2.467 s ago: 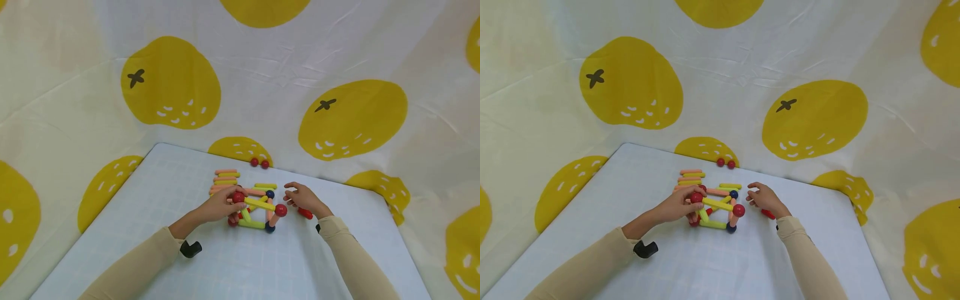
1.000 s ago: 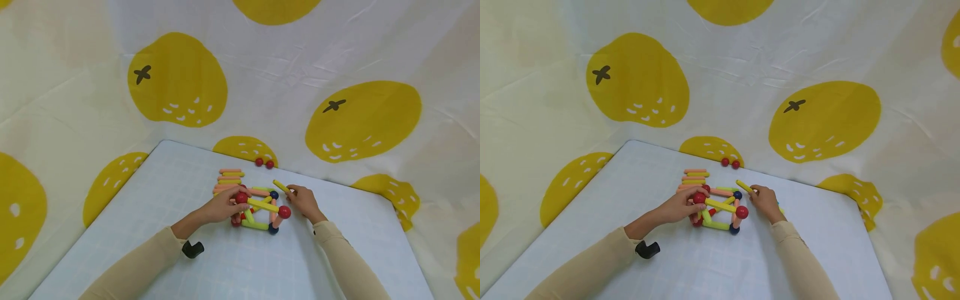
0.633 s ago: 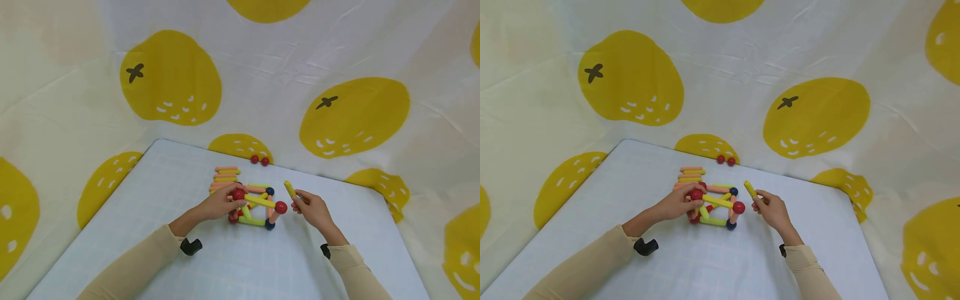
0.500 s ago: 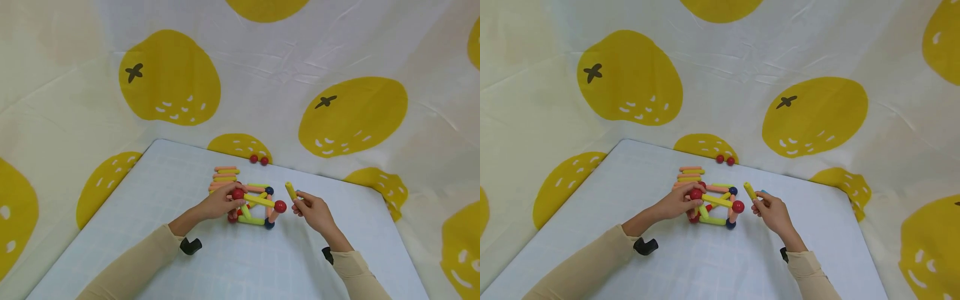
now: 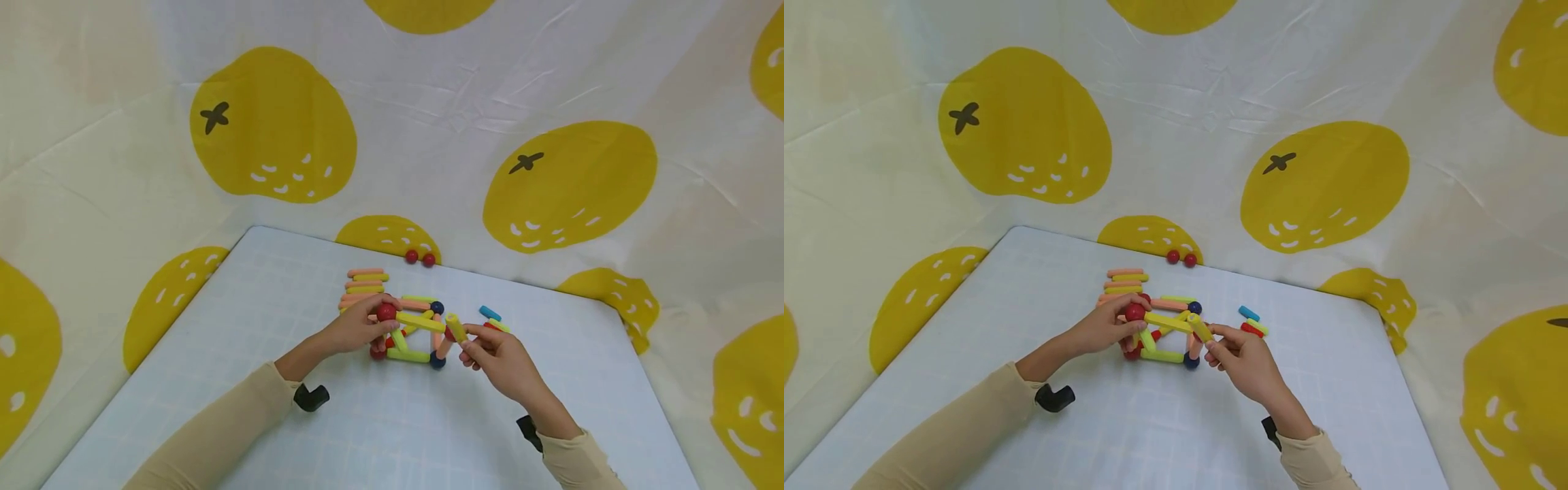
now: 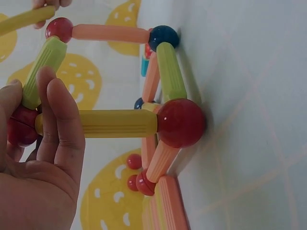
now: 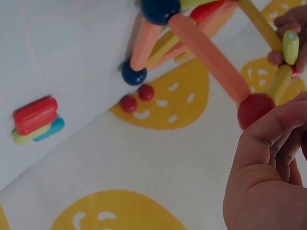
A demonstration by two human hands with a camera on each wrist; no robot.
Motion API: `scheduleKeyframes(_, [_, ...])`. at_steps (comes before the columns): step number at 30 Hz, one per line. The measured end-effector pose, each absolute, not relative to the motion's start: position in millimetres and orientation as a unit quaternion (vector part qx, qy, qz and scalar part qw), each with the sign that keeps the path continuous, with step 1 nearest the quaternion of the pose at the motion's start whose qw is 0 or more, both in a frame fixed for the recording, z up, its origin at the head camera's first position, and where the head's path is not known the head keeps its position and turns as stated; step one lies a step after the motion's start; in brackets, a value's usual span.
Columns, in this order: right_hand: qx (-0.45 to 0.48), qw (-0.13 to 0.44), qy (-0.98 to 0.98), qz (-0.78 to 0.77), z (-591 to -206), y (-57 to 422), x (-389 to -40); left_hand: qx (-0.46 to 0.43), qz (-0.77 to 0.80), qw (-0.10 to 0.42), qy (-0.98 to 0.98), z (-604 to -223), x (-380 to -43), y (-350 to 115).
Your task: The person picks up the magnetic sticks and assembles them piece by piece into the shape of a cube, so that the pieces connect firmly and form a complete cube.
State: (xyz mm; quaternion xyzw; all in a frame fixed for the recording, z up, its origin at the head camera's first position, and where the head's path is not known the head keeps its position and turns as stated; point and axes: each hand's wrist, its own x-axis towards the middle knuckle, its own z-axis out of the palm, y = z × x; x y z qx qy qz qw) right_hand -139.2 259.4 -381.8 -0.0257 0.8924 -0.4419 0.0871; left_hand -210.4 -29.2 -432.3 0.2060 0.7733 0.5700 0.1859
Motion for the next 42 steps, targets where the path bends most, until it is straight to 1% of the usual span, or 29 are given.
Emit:
scheduleKeyframes(5, [-0.032, 0.124, 0.886, -0.446, -392, 244, -125, 0.207, 0.557, 0.174, 0.785, -433, -210, -28])
scheduleKeyframes(12, [-0.022, 0.129, 0.912, -0.389, -424, 234, -119, 0.206, 0.563, 0.179, 0.780, -435, -211, -27])
scheduleKeyframes(17, [-0.023, 0.153, 0.919, -0.362, -443, 234, -119, 0.209, 0.569, 0.182, 0.774, -435, -212, -26])
scheduleKeyframes(22, [-0.033, 0.169, 0.913, -0.370, -445, 231, -119, 0.208, 0.571, 0.178, 0.774, -434, -211, -27])
scheduleKeyframes(26, [-0.041, 0.176, 0.909, -0.375, -442, 229, -120, 0.210, 0.572, 0.165, 0.776, -434, -211, -27])
scheduleKeyframes(32, [-0.020, 0.187, 0.910, -0.370, -444, 229, -122, 0.218, 0.572, 0.157, 0.775, -437, -211, -26])
scheduleKeyframes(34, [-0.034, 0.197, 0.914, -0.354, -444, 232, -123, 0.212, 0.574, 0.165, 0.774, -437, -212, -26])
scheduleKeyframes(38, [-0.102, 0.214, 0.931, -0.279, -445, 242, -126, 0.196, 0.577, 0.187, 0.771, -436, -212, -27])
scheduleKeyframes(42, [-0.148, 0.213, 0.945, -0.202, -448, 245, -125, 0.183, 0.579, 0.194, 0.771, -434, -211, -27])
